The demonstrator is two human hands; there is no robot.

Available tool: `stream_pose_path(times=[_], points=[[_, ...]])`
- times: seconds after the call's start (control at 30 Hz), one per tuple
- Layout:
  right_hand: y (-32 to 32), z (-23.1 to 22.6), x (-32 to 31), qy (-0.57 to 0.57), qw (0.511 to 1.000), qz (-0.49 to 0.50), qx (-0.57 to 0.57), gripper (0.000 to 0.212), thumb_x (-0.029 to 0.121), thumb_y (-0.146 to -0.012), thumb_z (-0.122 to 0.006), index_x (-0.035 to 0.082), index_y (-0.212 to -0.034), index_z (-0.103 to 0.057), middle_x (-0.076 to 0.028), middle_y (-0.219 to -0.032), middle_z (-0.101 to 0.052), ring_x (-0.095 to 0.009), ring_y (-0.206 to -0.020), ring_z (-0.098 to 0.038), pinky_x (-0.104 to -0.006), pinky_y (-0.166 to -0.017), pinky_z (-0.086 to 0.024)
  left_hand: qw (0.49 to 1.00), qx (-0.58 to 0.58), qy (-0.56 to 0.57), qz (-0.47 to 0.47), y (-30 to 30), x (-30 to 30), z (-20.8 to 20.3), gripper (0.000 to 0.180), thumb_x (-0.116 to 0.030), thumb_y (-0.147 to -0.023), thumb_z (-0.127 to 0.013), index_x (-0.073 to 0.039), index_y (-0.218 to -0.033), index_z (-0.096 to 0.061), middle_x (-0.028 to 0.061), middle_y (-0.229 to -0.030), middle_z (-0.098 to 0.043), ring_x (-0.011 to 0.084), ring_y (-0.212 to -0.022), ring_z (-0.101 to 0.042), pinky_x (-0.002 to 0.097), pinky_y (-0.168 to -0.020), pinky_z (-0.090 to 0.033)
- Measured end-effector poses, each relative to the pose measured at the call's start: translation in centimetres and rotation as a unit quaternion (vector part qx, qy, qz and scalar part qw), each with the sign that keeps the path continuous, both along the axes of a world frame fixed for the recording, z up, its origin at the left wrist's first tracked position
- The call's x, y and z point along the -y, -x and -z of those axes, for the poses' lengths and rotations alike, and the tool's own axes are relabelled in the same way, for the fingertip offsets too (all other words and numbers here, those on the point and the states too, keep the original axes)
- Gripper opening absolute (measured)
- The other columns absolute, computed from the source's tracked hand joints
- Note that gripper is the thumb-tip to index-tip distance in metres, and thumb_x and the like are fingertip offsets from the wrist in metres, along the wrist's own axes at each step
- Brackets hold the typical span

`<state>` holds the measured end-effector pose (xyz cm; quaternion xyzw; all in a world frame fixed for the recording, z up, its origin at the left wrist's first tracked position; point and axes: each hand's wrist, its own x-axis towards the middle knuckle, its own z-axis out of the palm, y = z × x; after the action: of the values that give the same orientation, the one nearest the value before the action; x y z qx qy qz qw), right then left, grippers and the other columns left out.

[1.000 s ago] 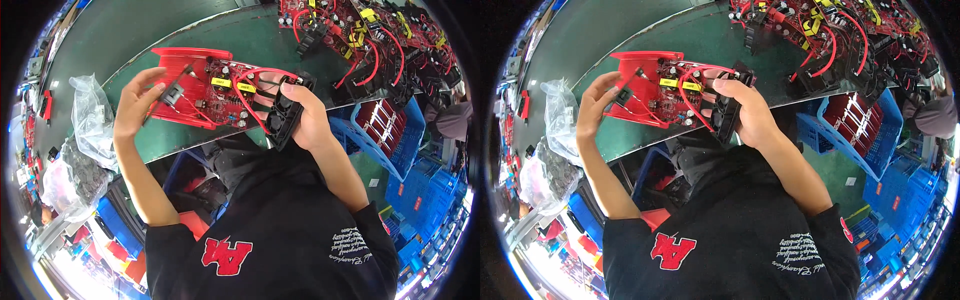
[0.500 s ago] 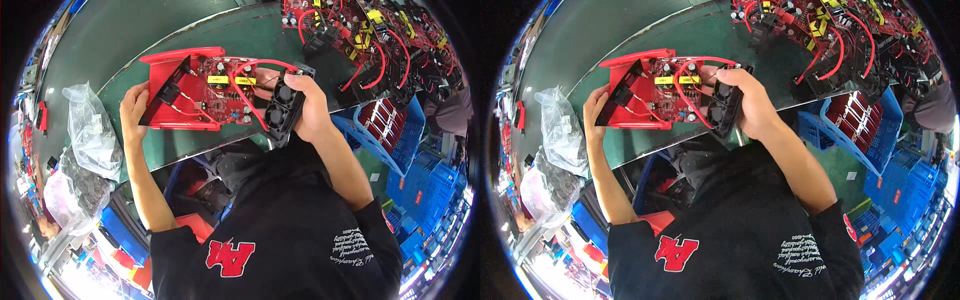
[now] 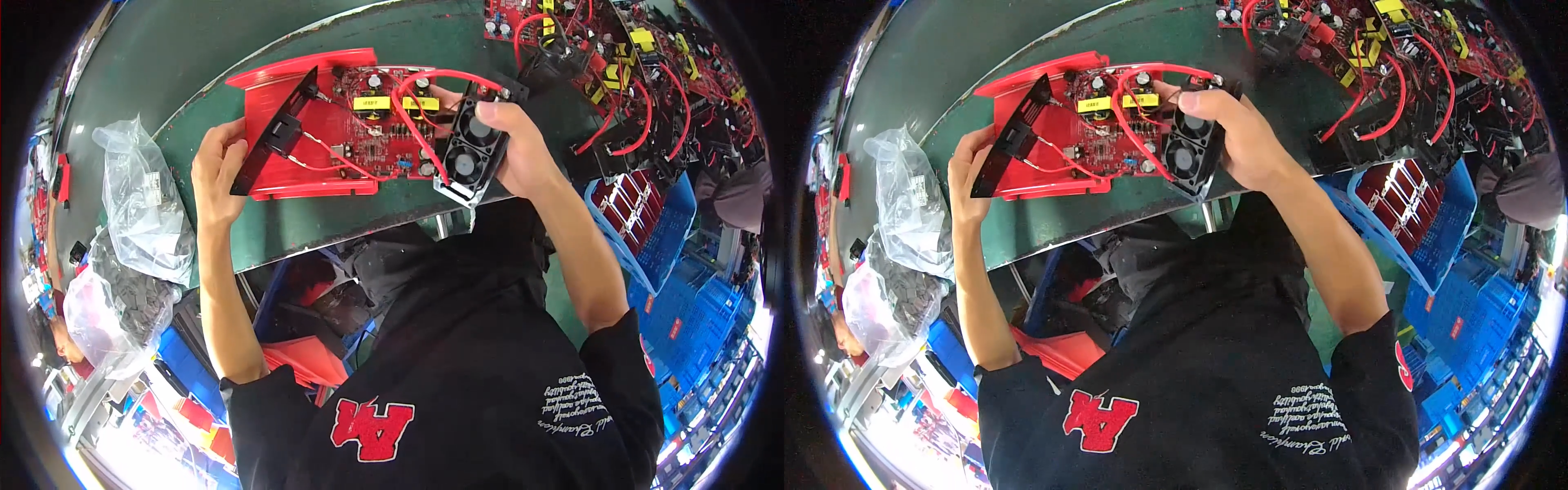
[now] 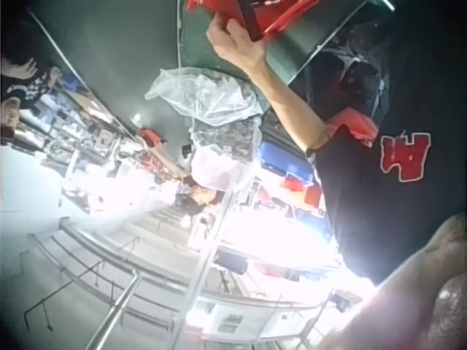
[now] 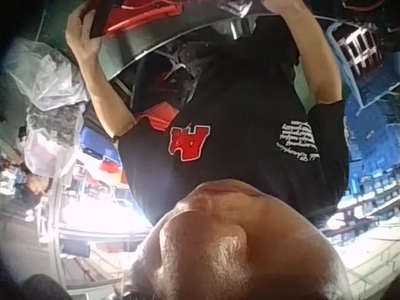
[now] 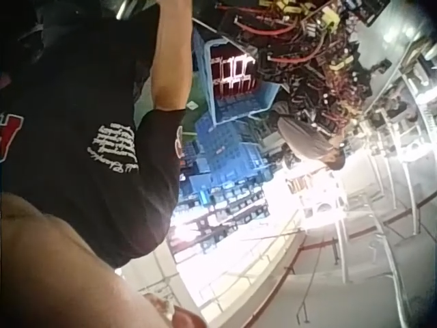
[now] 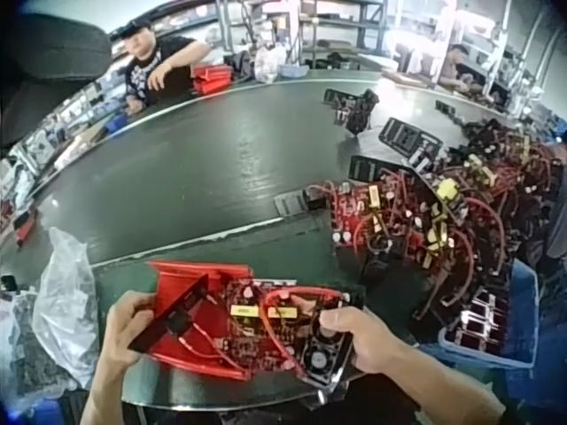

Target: Assembling electronic modules and circuit boards onto red plastic components at a factory assembly line.

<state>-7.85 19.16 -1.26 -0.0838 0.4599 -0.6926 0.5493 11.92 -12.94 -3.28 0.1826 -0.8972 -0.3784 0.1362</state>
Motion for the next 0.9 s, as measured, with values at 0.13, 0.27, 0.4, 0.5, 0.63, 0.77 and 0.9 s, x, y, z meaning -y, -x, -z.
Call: stream_pose_path(times=[0.13,0.27,0.4,0.5,0.63,0.77,0.9], points=[[-0.2,0.4,-1.6,-0.007,0.999,-0.013,-0.031,0.077,0.044,-0.083,-0.054,-0.003,-0.142,-0.042,-0.015,-0.149,-0.040,-0.031,-0.122,-0.052,-0.0413,-0.102,-0.044,0.985,-0.064,0.126,0.096,0.4,-0.6,-0.8,0.026,-0.009,-0.088,-0.051,0.004,-0.109,-0.060,0.0193,-0.112,-0.062,0.0323,-0.088,-0.063,0.0354,-0.078,-0.051],[-0.9,1.6,-1.9,0.001,1.000,0.005,-0.023,0.078,0.044,-0.082,-0.055,-0.004,-0.142,-0.041,-0.014,-0.154,-0.032,-0.031,-0.124,-0.050,-0.0420,-0.104,-0.043,0.990,-0.004,0.118,0.080,0.3,-0.9,-1.2,0.025,-0.007,-0.088,-0.052,0.003,-0.110,-0.059,0.0198,-0.105,-0.061,0.0349,-0.084,-0.062,0.0372,-0.074,-0.050],[-0.9,1.7,-1.9,0.013,0.999,0.023,-0.018,0.082,0.042,-0.081,-0.057,-0.006,-0.144,-0.036,-0.019,-0.153,-0.032,-0.034,-0.125,-0.050,-0.0438,-0.106,-0.041,0.989,0.041,0.108,0.091,1.5,-0.3,-1.7,0.022,-0.009,-0.090,-0.052,0.002,-0.108,-0.059,0.0209,-0.099,-0.059,0.0345,-0.081,-0.061,0.0381,-0.071,-0.049],[-0.9,1.8,-2.3,0.026,0.997,0.067,0.032,0.068,0.024,-0.082,-0.065,-0.004,-0.140,-0.043,-0.018,-0.136,-0.052,-0.031,-0.117,-0.057,-0.0452,-0.099,-0.048,0.994,0.101,0.028,-0.009,2.1,-1.4,-2.6,0.028,-0.013,-0.092,-0.049,0.003,-0.112,-0.059,0.0164,-0.097,-0.061,0.0253,-0.080,-0.060,0.0342,-0.070,-0.048],[-0.7,0.4,-1.9,0.001,0.995,0.072,0.071,0.073,0.028,-0.079,-0.068,-0.006,-0.139,-0.043,-0.020,-0.137,-0.051,-0.034,-0.121,-0.055,-0.0467,-0.101,-0.046,0.988,0.124,-0.049,-0.074,2.1,-1.9,-2.4,0.037,-0.016,-0.090,-0.047,0.004,-0.120,-0.057,0.0130,-0.100,-0.060,0.0189,-0.084,-0.057,0.0315,-0.073,-0.047],[-1.4,0.8,-2.5,-0.049,0.995,0.023,-0.085,0.079,0.037,-0.079,-0.067,-0.006,-0.140,-0.041,-0.019,-0.143,-0.046,-0.030,-0.123,-0.053,-0.0452,-0.103,-0.044,0.981,0.166,-0.064,-0.077,2.2,-2.0,-2.7,0.041,-0.012,-0.085,-0.049,0.005,-0.123,-0.052,0.0155,-0.104,-0.058,0.0226,-0.088,-0.057,0.0343,-0.079,-0.047],[-2.1,0.5,-1.1,-0.053,0.987,0.122,0.095,0.073,0.033,-0.082,-0.062,-0.005,-0.141,-0.040,-0.018,-0.139,-0.049,-0.029,-0.121,-0.055,-0.0429,-0.102,-0.045,0.986,0.163,-0.003,-0.041,2.4,-2.7,-2.7,0.038,-0.014,-0.088,-0.050,0.003,-0.122,-0.052,0.0180,-0.104,-0.054,0.0282,-0.083,-0.057,0.0384,-0.076,-0.047]])
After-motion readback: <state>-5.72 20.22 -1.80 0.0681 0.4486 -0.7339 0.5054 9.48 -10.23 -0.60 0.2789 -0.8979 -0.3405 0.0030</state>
